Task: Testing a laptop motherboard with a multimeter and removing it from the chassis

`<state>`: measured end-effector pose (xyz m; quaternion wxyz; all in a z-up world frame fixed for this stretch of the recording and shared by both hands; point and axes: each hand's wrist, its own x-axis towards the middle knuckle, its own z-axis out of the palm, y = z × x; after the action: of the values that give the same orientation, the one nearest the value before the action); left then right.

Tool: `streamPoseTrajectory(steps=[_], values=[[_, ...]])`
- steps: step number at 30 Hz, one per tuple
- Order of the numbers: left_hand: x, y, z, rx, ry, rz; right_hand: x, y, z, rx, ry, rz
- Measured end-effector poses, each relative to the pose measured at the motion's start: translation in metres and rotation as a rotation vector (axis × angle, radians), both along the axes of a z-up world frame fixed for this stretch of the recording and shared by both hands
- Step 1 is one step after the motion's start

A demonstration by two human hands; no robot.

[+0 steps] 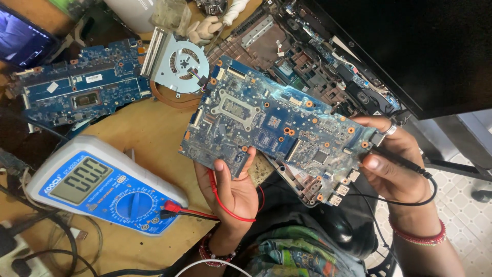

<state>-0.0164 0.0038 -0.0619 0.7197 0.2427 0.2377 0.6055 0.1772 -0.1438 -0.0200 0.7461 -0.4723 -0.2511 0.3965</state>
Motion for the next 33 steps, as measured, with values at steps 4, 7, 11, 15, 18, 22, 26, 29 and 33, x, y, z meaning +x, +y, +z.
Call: streamPoseTrajectory(steps=[4, 7, 11, 15, 18, 22, 26, 29, 33], values=[[0.000, 0.001, 0.005, 0.017, 0.005, -0.013, -0.001, -0.001, 0.001, -0.003, -0.058, -0.005], [0.001, 0.002, 0.010, 0.009, 0.032, -0.013, -0.003, -0.004, 0.000, -0.036, -0.062, -0.033], [-0.002, 0.001, 0.012, -0.004, 0.065, -0.039, -0.006, -0.005, 0.003, -0.055, -0.133, -0.062], [-0.002, 0.002, 0.013, -0.027, 0.091, -0.033, -0.009, -0.006, 0.007, -0.086, -0.190, -0.083], [-0.002, 0.002, 0.016, -0.028, 0.096, -0.037, -0.009, -0.008, 0.007, -0.103, -0.222, -0.086], [-0.003, 0.002, 0.013, -0.025, 0.096, -0.047, -0.010, -0.007, 0.011, -0.121, -0.225, -0.085], [-0.004, 0.002, 0.012, -0.034, 0.108, -0.048, -0.009, -0.009, 0.007, -0.111, -0.212, -0.091], [-0.003, 0.002, 0.014, -0.018, 0.094, -0.046, -0.008, -0.008, 0.009, -0.107, -0.221, -0.078], [-0.004, 0.001, 0.012, -0.030, 0.123, -0.039, -0.006, -0.008, 0.010, -0.149, -0.250, -0.065]])
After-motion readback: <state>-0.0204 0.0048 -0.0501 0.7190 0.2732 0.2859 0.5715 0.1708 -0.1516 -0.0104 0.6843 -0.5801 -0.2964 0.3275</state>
